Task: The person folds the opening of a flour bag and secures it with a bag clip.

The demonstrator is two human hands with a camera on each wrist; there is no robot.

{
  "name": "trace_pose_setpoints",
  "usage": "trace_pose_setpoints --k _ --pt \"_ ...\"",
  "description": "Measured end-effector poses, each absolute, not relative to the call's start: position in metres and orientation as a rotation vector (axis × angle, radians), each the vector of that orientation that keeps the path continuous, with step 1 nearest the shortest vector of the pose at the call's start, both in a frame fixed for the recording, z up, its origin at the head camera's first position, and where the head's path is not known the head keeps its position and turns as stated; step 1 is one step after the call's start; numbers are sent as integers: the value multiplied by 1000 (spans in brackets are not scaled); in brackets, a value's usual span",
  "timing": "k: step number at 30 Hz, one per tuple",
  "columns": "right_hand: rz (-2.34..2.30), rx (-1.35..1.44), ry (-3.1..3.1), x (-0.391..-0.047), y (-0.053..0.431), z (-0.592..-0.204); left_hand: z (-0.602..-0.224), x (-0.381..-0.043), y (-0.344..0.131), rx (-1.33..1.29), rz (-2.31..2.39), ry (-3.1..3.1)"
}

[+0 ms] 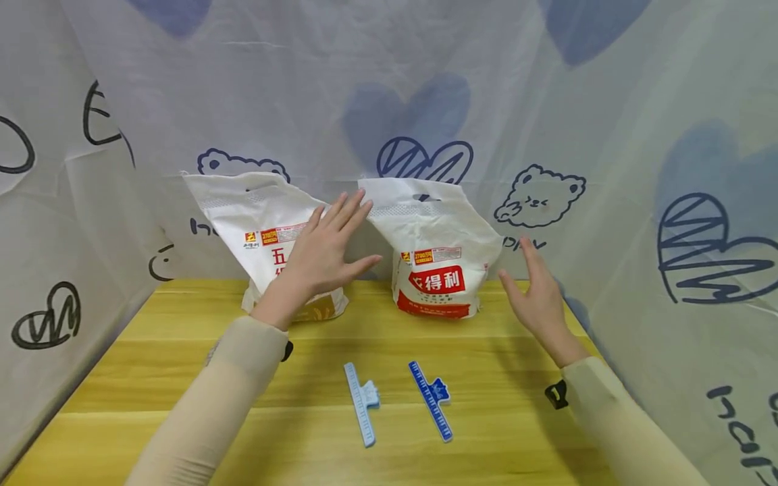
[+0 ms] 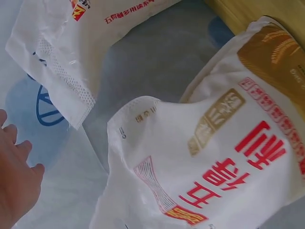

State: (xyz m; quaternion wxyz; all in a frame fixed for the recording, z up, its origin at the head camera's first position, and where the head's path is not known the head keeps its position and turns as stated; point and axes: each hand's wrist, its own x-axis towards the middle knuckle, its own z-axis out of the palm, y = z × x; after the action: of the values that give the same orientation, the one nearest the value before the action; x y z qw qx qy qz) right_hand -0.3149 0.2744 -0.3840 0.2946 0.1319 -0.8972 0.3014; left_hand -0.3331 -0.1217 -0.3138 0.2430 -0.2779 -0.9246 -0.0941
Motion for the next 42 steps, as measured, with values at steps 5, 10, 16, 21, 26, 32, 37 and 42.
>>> trace_pose_setpoints --k 5,10,16,21,26,32,37,42 --pt "810 349 -2393 -324 276 -377 -304 -349 -107 -836 -239 -2506" --pt "794 350 -2392 -333 276 -372 -297 -364 -95 -893 -204 -2479" --pt "791 356 -2396 -344 275 -369 -287 -378 -81 -914 -174 -2475" --pt "784 359 -2409 -349 274 -366 -279 -387 -62 -954 -111 -2487" --pt "795 367 -2425 -353 271 -364 -273 -393 -41 -1001 -47 -2489" --pt "805 368 -2449 -359 265 -362 -268 -400 -21 -1021 -21 -2499" --pt "805 411 -2431 -363 263 -359 -267 -407 -8 -1038 -31 -2496" --pt "804 452 -2428 -366 261 -357 -267 -409 -1 -1029 -44 -2522"
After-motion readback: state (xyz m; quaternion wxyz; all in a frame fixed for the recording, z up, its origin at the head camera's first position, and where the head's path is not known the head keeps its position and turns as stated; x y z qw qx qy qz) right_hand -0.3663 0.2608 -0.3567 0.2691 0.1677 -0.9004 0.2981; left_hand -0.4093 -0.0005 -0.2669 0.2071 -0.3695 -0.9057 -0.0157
